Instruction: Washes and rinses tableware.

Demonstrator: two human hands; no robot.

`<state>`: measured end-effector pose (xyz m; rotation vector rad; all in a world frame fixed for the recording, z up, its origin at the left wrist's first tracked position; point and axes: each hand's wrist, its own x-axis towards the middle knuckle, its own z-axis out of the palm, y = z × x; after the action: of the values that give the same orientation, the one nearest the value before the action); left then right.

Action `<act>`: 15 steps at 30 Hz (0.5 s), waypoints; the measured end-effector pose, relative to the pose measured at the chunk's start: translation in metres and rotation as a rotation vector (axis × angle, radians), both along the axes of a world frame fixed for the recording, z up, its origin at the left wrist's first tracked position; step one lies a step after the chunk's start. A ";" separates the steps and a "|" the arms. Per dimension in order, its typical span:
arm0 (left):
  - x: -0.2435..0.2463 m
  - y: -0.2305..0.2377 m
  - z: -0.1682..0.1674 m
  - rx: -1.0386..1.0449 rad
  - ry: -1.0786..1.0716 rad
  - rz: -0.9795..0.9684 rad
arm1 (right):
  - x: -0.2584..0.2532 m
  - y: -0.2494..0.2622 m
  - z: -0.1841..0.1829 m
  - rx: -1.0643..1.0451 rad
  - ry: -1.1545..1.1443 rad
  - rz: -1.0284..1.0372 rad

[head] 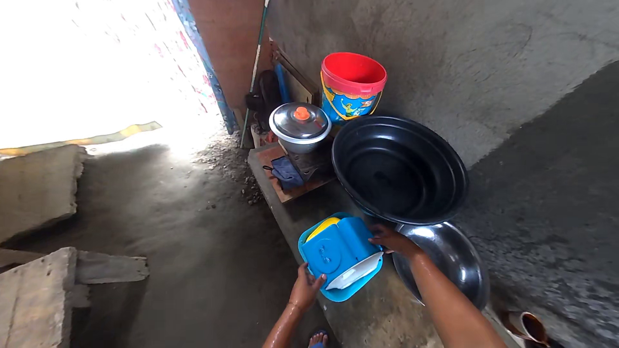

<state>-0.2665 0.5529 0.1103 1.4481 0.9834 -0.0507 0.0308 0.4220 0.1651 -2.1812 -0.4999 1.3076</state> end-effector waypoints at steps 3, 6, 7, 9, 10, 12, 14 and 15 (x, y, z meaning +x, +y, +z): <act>-0.003 0.000 -0.006 -0.089 -0.041 0.084 | -0.003 0.003 0.006 0.029 -0.028 -0.043; -0.011 0.009 -0.007 -0.189 -0.026 0.112 | -0.009 -0.002 0.006 0.094 -0.095 -0.093; -0.012 0.011 -0.007 -0.212 -0.022 0.121 | -0.011 -0.006 0.004 0.114 -0.097 -0.108; -0.011 0.009 -0.011 -0.230 -0.032 0.144 | -0.017 -0.013 0.000 0.145 -0.061 -0.194; -0.008 0.005 -0.014 -0.229 -0.049 0.168 | -0.021 -0.017 -0.004 0.159 -0.045 -0.258; -0.003 -0.003 -0.023 -0.179 -0.099 0.232 | -0.032 -0.024 -0.018 0.195 -0.049 -0.367; -0.001 -0.011 -0.031 -0.045 -0.130 0.256 | -0.051 -0.033 -0.033 0.210 -0.047 -0.499; -0.001 -0.012 -0.030 0.051 -0.130 0.243 | -0.064 -0.039 -0.037 0.189 -0.004 -0.598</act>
<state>-0.2680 0.5404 0.0802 1.3512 1.0527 0.2447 -0.0332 0.3831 0.1283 -1.9572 0.0396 0.8880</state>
